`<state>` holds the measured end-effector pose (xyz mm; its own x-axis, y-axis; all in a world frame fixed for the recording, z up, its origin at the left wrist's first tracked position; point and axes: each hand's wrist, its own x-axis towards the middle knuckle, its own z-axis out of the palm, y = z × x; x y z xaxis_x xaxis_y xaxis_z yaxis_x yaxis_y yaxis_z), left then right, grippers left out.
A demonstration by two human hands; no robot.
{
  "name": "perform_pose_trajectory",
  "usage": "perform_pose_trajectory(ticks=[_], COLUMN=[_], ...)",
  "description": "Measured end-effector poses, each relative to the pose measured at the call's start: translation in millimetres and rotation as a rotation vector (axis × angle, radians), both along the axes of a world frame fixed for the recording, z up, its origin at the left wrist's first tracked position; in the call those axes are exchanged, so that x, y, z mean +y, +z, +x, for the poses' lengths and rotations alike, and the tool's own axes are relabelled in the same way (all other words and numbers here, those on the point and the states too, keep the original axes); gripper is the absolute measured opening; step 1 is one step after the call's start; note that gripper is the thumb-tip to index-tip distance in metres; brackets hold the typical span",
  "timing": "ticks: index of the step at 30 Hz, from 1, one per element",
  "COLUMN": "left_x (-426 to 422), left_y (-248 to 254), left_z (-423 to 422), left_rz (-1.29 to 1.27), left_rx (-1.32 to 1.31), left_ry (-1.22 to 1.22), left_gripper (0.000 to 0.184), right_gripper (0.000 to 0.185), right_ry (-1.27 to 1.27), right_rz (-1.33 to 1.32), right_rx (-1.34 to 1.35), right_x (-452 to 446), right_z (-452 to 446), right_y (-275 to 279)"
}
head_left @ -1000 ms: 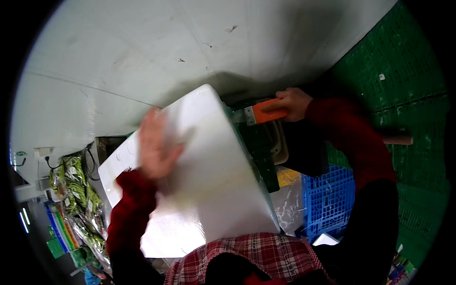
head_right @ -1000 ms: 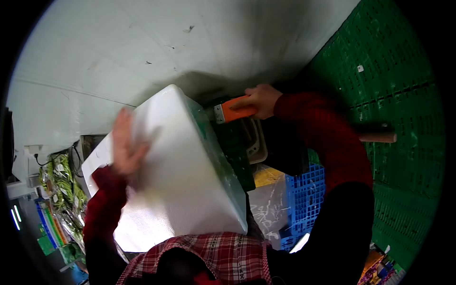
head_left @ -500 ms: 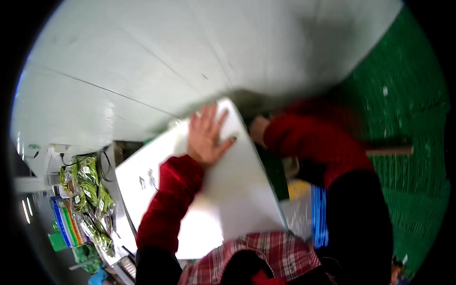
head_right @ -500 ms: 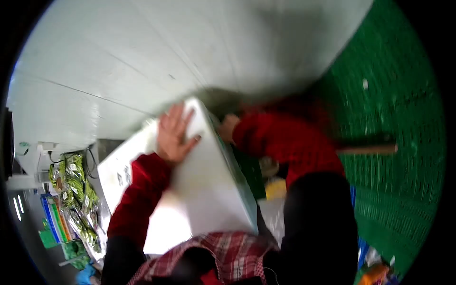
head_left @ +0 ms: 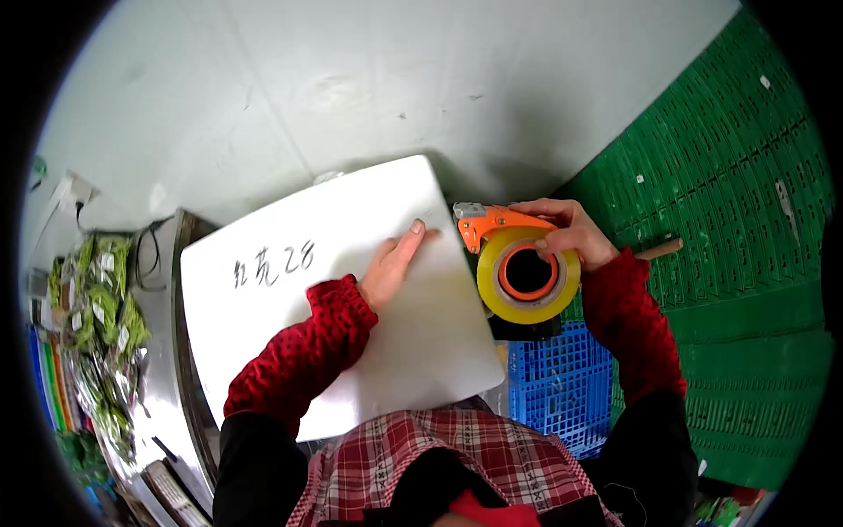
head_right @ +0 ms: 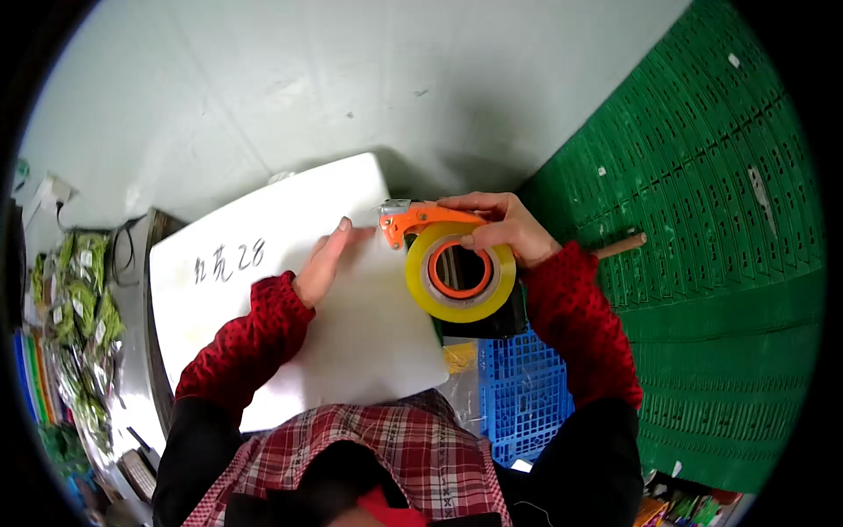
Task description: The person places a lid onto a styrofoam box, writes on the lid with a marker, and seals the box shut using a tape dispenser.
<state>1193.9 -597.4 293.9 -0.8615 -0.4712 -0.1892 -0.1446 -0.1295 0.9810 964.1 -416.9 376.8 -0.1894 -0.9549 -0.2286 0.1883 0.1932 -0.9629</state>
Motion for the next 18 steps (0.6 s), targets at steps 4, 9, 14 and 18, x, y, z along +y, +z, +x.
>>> perform_pose_trajectory(ticks=[4,9,14,18], left_x=[14,32,27,26], left_y=[11,-4,-21,-24], left_z=[61,141,256,355], left_rz=[0.783,0.455,0.166,-1.085], left_rx=[0.238,0.239,0.266,-0.032], left_ry=[-0.175,0.276,0.609,0.973], left_gripper=[0.061,0.027,0.019,0.016], right_gripper=[0.060,0.059,0.057,0.059], right_ry=[0.051,0.294,0.609,0.831], right_rz=[-0.036,-0.003,-0.050,-0.120], right_rx=[0.179,0.414,0.625,0.697], right_x=[-14,-51,-101,-128], right_z=[71,153,250,347], right_y=[21,21,29,54])
